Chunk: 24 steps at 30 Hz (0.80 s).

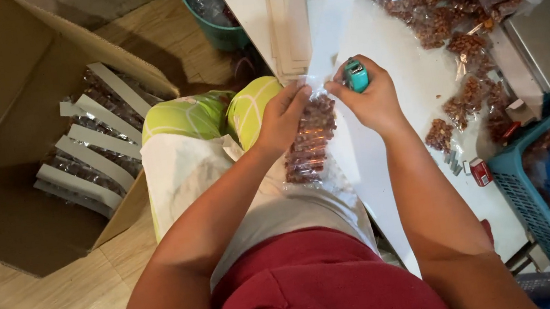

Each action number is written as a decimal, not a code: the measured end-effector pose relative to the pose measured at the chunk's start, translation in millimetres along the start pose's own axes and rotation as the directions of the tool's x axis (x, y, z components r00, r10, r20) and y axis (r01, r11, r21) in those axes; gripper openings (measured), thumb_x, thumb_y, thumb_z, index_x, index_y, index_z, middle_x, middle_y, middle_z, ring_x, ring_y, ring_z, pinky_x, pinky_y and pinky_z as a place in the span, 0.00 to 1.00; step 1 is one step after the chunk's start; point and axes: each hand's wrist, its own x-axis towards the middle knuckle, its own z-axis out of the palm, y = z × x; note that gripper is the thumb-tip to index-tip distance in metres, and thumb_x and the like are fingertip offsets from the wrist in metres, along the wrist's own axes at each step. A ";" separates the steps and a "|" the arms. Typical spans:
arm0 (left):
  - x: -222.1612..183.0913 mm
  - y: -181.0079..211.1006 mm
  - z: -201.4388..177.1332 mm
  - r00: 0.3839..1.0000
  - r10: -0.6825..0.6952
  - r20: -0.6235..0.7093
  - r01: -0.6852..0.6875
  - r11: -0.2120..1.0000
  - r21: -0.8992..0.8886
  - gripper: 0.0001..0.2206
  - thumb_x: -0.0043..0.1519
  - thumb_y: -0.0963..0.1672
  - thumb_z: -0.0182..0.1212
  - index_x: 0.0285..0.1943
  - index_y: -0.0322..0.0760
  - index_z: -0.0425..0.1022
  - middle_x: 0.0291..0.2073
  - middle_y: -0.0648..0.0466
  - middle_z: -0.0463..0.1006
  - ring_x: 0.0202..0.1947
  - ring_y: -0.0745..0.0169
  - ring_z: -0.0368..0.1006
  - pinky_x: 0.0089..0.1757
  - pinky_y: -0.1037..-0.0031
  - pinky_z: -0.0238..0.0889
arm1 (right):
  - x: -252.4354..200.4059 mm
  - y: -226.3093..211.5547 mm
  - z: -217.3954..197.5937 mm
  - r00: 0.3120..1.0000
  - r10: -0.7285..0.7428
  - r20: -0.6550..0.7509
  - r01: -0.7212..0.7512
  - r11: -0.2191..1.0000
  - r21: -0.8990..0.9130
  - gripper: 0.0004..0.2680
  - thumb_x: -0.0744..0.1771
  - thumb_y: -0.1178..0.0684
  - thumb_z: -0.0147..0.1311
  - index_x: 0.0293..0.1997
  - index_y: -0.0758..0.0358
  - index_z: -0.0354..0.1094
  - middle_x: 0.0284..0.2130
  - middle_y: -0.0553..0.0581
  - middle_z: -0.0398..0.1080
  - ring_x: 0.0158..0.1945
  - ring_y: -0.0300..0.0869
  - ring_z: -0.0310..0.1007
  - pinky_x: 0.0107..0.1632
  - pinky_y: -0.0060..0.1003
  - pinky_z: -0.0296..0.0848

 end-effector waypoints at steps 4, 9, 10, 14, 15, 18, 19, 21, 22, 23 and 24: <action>-7.5 18.0 6.3 0.999 -0.035 -0.018 0.037 0.986 0.160 0.11 0.69 0.50 0.60 0.55 0.49 0.81 0.40 0.54 0.82 0.48 0.64 0.74 0.53 0.66 0.68 | 9.4 -27.7 7.4 0.951 0.193 -0.243 -0.108 0.940 0.324 0.02 0.65 0.56 0.58 0.33 0.58 0.69 0.22 0.52 0.72 0.26 0.40 0.77 0.31 0.29 0.72; -18.4 43.3 14.3 1.000 -0.002 0.016 -0.002 0.968 0.250 0.14 0.70 0.49 0.57 0.65 0.54 0.75 0.48 0.49 0.83 0.53 0.59 0.76 0.58 0.61 0.68 | 44.1 -29.3 21.2 0.742 0.541 -0.396 -0.039 0.625 0.780 0.09 0.59 0.47 0.58 0.24 0.61 0.67 0.17 0.61 0.67 0.20 0.49 0.76 0.22 0.39 0.73; -18.3 46.3 14.8 1.000 0.004 0.030 -0.012 0.954 0.299 0.15 0.71 0.48 0.54 0.68 0.60 0.72 0.44 0.49 0.84 0.47 0.60 0.78 0.57 0.61 0.70 | 46.0 -35.8 26.8 0.757 0.571 -0.317 -0.061 0.546 0.836 0.11 0.58 0.43 0.60 0.27 0.60 0.68 0.20 0.60 0.69 0.23 0.49 0.76 0.25 0.41 0.74; -24.3 57.1 21.8 0.996 0.033 0.077 -0.059 0.926 0.374 0.18 0.73 0.48 0.50 0.73 0.68 0.65 0.60 0.51 0.79 0.61 0.45 0.74 0.62 0.58 0.65 | 41.9 -35.4 44.4 0.779 0.541 -0.315 0.123 0.362 0.924 0.12 0.60 0.39 0.63 0.32 0.56 0.74 0.28 0.57 0.73 0.31 0.45 0.75 0.36 0.42 0.73; -27.1 60.6 21.8 0.995 0.033 0.091 -0.065 0.925 0.374 0.18 0.73 0.48 0.50 0.73 0.68 0.65 0.60 0.51 0.79 0.61 0.45 0.74 0.62 0.58 0.65 | 47.3 -22.6 46.9 0.774 0.542 -0.326 0.134 0.363 0.922 0.12 0.60 0.39 0.63 0.32 0.56 0.74 0.28 0.57 0.73 0.31 0.45 0.75 0.36 0.42 0.73; -29.3 68.7 30.7 0.985 0.076 0.156 -0.133 0.906 0.402 0.20 0.71 0.47 0.50 0.73 0.61 0.65 0.62 0.46 0.77 0.62 0.41 0.71 0.62 0.56 0.65 | 57.3 -1.1 44.0 0.754 0.549 -0.359 0.154 0.384 0.910 0.17 0.62 0.33 0.53 0.18 0.52 0.61 0.13 0.53 0.63 0.16 0.41 0.68 0.20 0.32 0.65; -32.8 68.5 35.6 0.992 0.054 0.114 -0.099 0.897 0.431 0.21 0.70 0.46 0.52 0.73 0.62 0.65 0.57 0.42 0.79 0.59 0.39 0.74 0.59 0.55 0.68 | 51.2 -4.9 43.0 0.750 0.576 -0.326 0.144 0.338 0.930 0.13 0.61 0.35 0.58 0.25 0.51 0.66 0.21 0.52 0.68 0.25 0.41 0.70 0.30 0.37 0.69; -27.1 51.1 39.3 0.995 0.030 0.097 -0.072 0.886 0.458 0.22 0.69 0.45 0.53 0.73 0.63 0.65 0.53 0.38 0.81 0.55 0.37 0.76 0.55 0.54 0.71 | 40.7 7.6 29.7 0.733 0.605 -0.311 0.157 0.295 0.943 0.11 0.60 0.38 0.62 0.32 0.51 0.71 0.29 0.52 0.73 0.34 0.41 0.72 0.41 0.42 0.73; -18.1 34.0 37.8 0.993 -0.108 -0.057 0.120 0.945 0.303 0.20 0.67 0.47 0.57 0.70 0.49 0.69 0.45 0.44 0.80 0.42 0.51 0.73 0.45 0.63 0.70 | 34.9 23.2 18.0 0.713 0.598 -0.367 0.015 0.510 0.860 0.08 0.61 0.44 0.62 0.29 0.54 0.70 0.23 0.54 0.71 0.26 0.41 0.72 0.31 0.39 0.72; -9.5 16.9 35.7 0.944 -0.267 -0.193 0.292 0.950 0.114 0.21 0.66 0.48 0.60 0.66 0.35 0.73 0.38 0.50 0.80 0.29 0.65 0.70 0.34 0.73 0.70 | 29.9 38.2 8.2 0.703 0.579 -0.413 -0.142 0.683 0.717 0.06 0.62 0.49 0.61 0.27 0.57 0.69 0.17 0.55 0.70 0.19 0.42 0.72 0.20 0.37 0.71; -2.4 11.0 32.0 0.946 -0.269 -0.178 0.292 0.949 0.118 0.21 0.66 0.48 0.60 0.66 0.35 0.73 0.38 0.50 0.80 0.29 0.65 0.70 0.34 0.73 0.70 | 20.9 66.9 -17.7 0.694 0.581 -0.425 -0.134 0.684 0.717 0.06 0.62 0.49 0.61 0.27 0.57 0.69 0.17 0.55 0.70 0.19 0.42 0.72 0.20 0.37 0.71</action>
